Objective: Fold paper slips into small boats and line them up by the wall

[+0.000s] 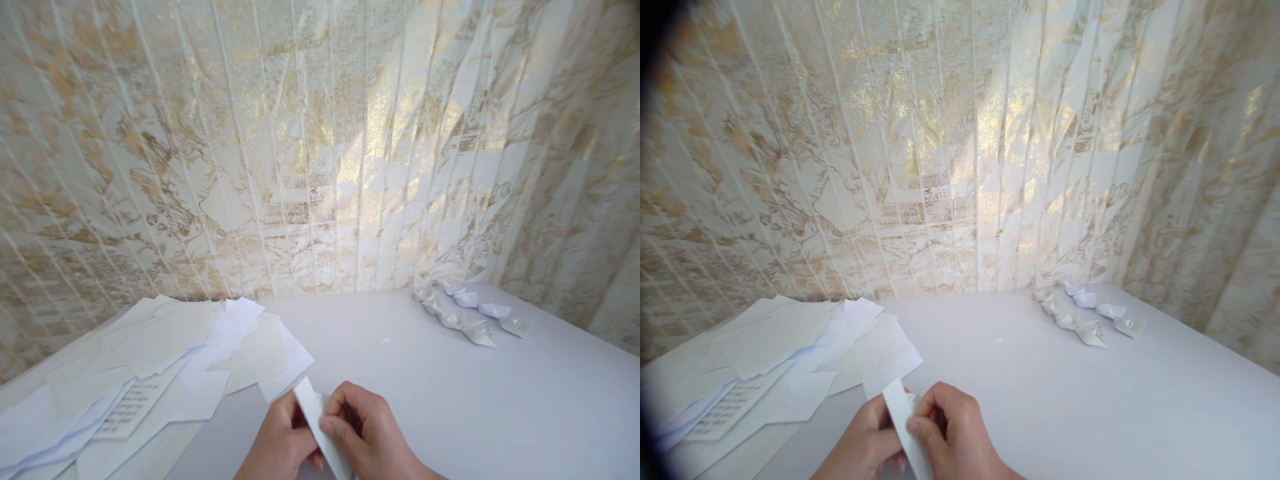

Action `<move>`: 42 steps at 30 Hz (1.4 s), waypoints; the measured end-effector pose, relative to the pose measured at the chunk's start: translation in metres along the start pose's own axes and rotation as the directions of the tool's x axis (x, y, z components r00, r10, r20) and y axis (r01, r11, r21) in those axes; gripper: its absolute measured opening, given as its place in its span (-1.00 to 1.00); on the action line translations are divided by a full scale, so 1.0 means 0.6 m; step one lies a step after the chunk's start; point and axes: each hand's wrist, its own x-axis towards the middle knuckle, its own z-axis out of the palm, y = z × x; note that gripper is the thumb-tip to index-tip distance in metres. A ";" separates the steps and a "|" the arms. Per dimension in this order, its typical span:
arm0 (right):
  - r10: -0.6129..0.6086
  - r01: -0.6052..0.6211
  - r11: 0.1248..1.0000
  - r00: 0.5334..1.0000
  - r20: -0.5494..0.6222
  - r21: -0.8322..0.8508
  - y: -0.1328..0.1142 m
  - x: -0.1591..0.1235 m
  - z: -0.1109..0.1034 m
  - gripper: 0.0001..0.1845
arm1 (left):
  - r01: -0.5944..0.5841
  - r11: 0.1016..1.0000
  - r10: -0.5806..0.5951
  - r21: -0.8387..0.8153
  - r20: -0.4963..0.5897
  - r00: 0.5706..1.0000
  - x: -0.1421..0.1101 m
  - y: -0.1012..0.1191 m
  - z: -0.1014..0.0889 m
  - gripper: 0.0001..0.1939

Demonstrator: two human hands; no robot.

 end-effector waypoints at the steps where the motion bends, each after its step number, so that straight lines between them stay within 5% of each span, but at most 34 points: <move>1: -0.003 0.003 1.000 1.000 -0.010 -0.015 0.000 0.000 -0.001 -0.84 | 0.001 1.000 0.000 -0.029 0.029 1.000 0.000 0.002 -0.001 -0.83; 7: -0.003 0.000 0.996 1.000 0.031 0.088 0.001 0.003 -0.005 -0.79 | 0.013 0.985 0.016 -0.170 0.165 0.986 -0.002 0.005 -0.010 -0.70; 14: -0.052 0.027 0.982 0.990 0.132 0.186 0.006 0.001 -0.007 -0.62 | -0.069 0.998 0.070 -0.006 0.155 0.985 -0.002 0.004 -0.014 -0.62; 20: -0.025 0.011 0.994 0.991 0.133 0.106 0.008 0.000 -0.007 -0.64 | -0.122 0.976 0.094 0.183 0.155 0.983 -0.005 0.009 -0.014 -0.68; 30: 0.060 -0.063 0.998 0.987 0.150 0.018 0.007 0.000 -0.005 -0.79 | -0.103 0.956 0.063 0.273 0.150 0.987 -0.004 0.013 -0.007 -0.86; 42: 0.113 -0.115 0.993 0.988 0.108 0.013 0.009 0.004 -0.002 -0.78 | -0.085 0.980 0.042 0.180 0.231 0.972 0.003 0.000 -0.014 -0.92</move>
